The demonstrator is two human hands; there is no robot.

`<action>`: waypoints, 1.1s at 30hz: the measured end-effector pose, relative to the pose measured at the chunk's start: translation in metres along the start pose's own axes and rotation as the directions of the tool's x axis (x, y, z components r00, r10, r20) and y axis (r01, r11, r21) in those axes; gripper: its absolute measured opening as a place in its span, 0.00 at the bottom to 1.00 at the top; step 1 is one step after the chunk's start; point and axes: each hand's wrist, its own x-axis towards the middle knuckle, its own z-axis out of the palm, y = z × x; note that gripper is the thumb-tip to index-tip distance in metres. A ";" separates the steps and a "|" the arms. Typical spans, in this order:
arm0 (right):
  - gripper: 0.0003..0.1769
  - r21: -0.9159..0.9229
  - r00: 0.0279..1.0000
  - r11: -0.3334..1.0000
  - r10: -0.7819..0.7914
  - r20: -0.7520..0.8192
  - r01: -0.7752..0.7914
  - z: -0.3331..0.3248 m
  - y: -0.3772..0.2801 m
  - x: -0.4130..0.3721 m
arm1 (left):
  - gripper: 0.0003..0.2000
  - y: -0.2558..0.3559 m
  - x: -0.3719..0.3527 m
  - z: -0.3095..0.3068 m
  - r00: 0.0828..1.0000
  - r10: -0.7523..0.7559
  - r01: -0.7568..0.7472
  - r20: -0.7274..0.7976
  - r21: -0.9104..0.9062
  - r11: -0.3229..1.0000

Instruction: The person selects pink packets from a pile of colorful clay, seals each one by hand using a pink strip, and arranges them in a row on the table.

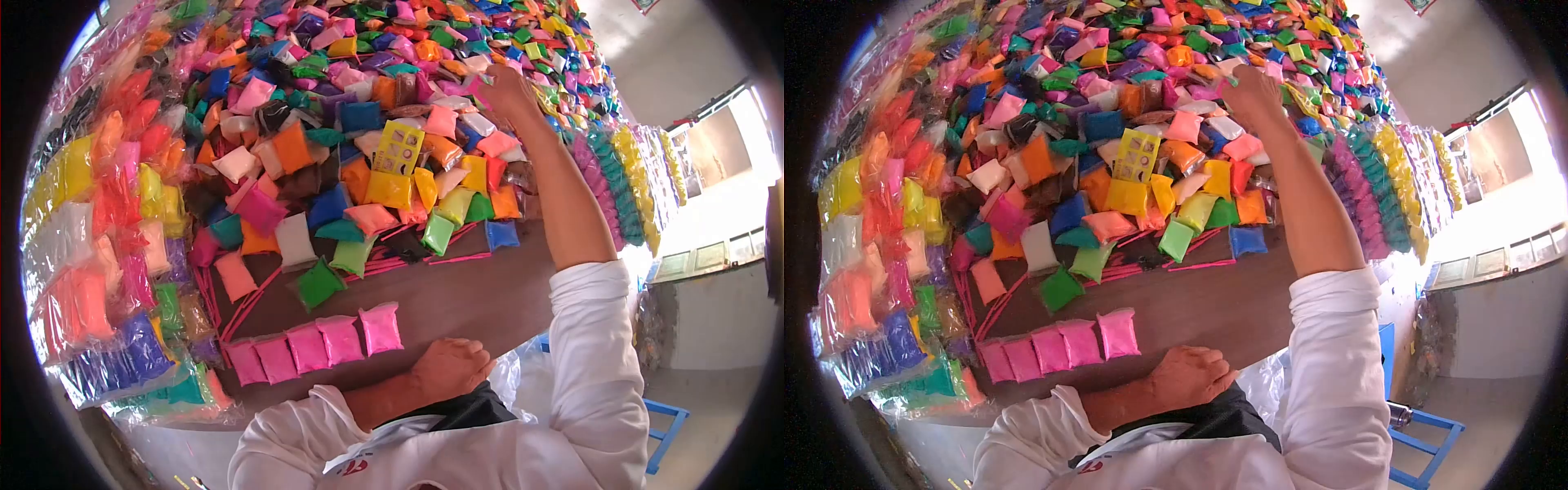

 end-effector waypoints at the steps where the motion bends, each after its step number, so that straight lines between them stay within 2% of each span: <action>1: 0.17 -0.130 0.985 0.989 -0.084 -0.149 0.064 -0.002 -0.003 -0.004 | 0.16 0.000 0.001 -0.001 1.000 -0.001 0.000 0.003 0.009 1.000; 4: 0.16 0.195 0.995 0.980 -0.014 -0.102 0.034 0.007 -0.017 0.005 | 0.16 0.001 0.002 -0.005 1.000 0.000 0.000 0.000 -0.009 1.000; 7: 0.16 0.270 0.996 0.963 -0.027 0.086 0.003 0.032 -0.027 0.020 | 0.15 0.000 0.002 -0.005 1.000 0.000 0.000 0.011 -0.020 1.000; 10: 0.16 0.198 0.931 0.977 -0.144 0.336 0.080 0.054 -0.030 0.034 | 0.14 0.001 0.003 -0.008 1.000 0.006 -0.006 0.019 -0.023 1.000; 13: 0.15 0.495 0.920 0.861 -0.282 0.271 0.118 0.076 -0.032 0.028 | 0.14 -0.002 0.001 -0.003 1.000 0.004 -0.004 0.015 -0.038 0.999; 16: 0.17 0.694 0.909 0.687 -0.118 0.400 -0.216 0.060 -0.038 0.039 | 0.14 -0.002 0.000 -0.003 1.000 0.001 -0.002 -0.004 -0.065 0.998; 19: 0.15 0.815 0.984 0.559 0.013 0.176 -0.153 0.066 -0.016 0.054 | 0.14 0.000 0.000 -0.005 1.000 -0.014 0.015 0.008 -0.078 0.997; 20: 0.15 0.786 0.975 0.578 0.094 0.203 -0.219 0.062 -0.006 0.052 | 0.14 0.000 0.001 -0.005 1.000 -0.010 0.011 0.008 -0.076 0.997; 22: 0.15 0.535 0.980 0.837 0.008 0.198 -0.115 0.067 0.018 0.061 | 0.14 0.000 0.001 -0.005 1.000 -0.006 0.006 0.005 -0.068 0.998; 23: 0.16 0.382 0.978 0.923 -0.034 0.207 -0.049 0.072 0.032 0.066 | 0.14 -0.001 0.001 -0.005 1.000 -0.004 0.005 0.005 -0.064 0.998; 24: 0.18 0.279 0.952 0.960 -0.090 0.291 0.005 0.066 0.031 0.064 | 0.15 -0.001 0.001 -0.005 1.000 -0.003 0.003 0.006 -0.062 0.998; 26: 0.24 0.078 0.869 0.987 -0.161 0.468 0.141 0.056 0.031 0.055 | 0.15 -0.001 0.001 -0.006 1.000 -0.003 0.003 0.007 -0.060 0.998; 29: 0.21 0.042 0.886 0.966 -0.251 0.389 0.255 0.057 0.026 0.047 | 0.15 0.000 0.001 -0.006 1.000 -0.005 0.005 0.001 -0.061 0.998; 32: 0.21 -0.164 0.916 0.931 -0.267 0.300 0.325 0.070 0.019 0.039 | 0.15 -0.001 0.001 -0.005 1.000 -0.003 0.003 -0.003 -0.065 0.998; 33: 0.21 -0.138 0.944 0.960 -0.201 0.263 0.243 0.069 0.013 0.038 | 0.15 -0.001 0.001 -0.005 1.000 0.000 0.000 0.001 -0.066 0.998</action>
